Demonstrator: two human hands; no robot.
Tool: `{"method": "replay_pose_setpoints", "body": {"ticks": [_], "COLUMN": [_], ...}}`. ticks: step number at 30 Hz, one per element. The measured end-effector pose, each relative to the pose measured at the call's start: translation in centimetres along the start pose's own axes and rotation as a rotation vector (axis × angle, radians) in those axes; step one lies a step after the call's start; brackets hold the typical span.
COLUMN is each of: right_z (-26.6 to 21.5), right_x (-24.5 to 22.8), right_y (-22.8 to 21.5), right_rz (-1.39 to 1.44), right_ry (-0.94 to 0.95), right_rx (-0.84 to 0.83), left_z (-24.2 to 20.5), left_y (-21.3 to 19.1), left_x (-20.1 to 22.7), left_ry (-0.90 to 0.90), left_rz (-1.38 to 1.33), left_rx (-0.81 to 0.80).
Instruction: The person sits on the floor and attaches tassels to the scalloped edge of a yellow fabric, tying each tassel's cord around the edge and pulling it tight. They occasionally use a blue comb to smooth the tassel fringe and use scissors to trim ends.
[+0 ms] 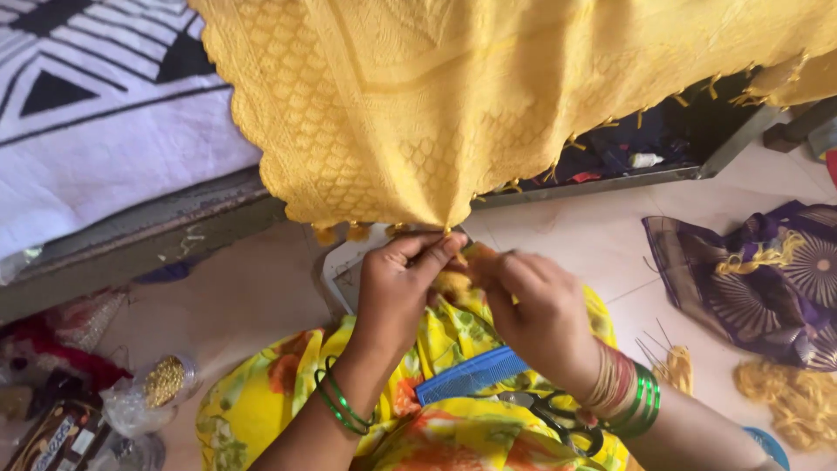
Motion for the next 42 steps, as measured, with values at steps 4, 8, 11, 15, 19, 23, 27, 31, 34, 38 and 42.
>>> {"method": "replay_pose_setpoints", "body": {"ticks": [4, 8, 11, 15, 19, 23, 27, 31, 34, 38, 42], "right_z": [-1.8, -1.1, -1.6, -2.5, -2.4, -5.8, -3.7, -1.0, 1.9, 2.8, 1.0], "right_x": [0.1, 0.5, 0.6, 3.0, 6.0, 14.0, 11.4, 4.3, -0.5, -1.7, 0.0], "right_y": [-0.2, -0.8, -0.4, -2.5, -6.0, -10.4, -9.3, -5.8, -2.4, -0.6, -1.4], "right_rz": [0.105, 0.129, 0.125, 0.575, 1.475, 1.686, 1.525, 0.964, 0.541, 0.309, 0.315], "right_ry": [0.152, 0.276, 0.383, 0.439, 0.512, 0.527, 0.497, 0.422, 0.305, 0.062, 0.122], "right_rx": [-0.159, -0.222, -0.303, -0.404, -0.031, 0.235, 0.203, -0.033, -0.331, -0.511, -0.519], "left_z": [-0.3, -0.4, -0.4, 0.4, 1.1, 1.2, 1.0, 0.5, 0.5, 0.4, 0.6], "left_y": [0.3, 0.3, 0.5, -0.2, -1.1, -1.2, -1.0, -0.4, -0.4, -0.7, -0.8], "left_x": [-0.3, 0.2, -0.3, -2.0, -2.1, -1.6, -1.5, -1.7, -2.3, -2.7, -1.6], "left_ry": [-0.001, -0.045, -0.035, -0.076, -0.139, -0.167, -0.168, -0.149, -0.122, -0.023, -0.050], "left_rz": [-0.143, -0.226, -0.253, -0.381, -0.538, -0.558, -0.560, -0.485, -0.456, -0.480, -0.516], "left_rx": [-0.110, -0.147, -0.164, -0.207, -0.230, -0.221, -0.220, -0.235, -0.260, -0.324, -0.300]}}
Point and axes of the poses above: each hand's wrist, its own z-axis towards the middle knuckle, its own y-axis out of the palm, x = y × z, the point moved 1 cm from there along z, towards the middle knuckle, and after that the axes turned 8 degrees about x, right-handed, at the moved point
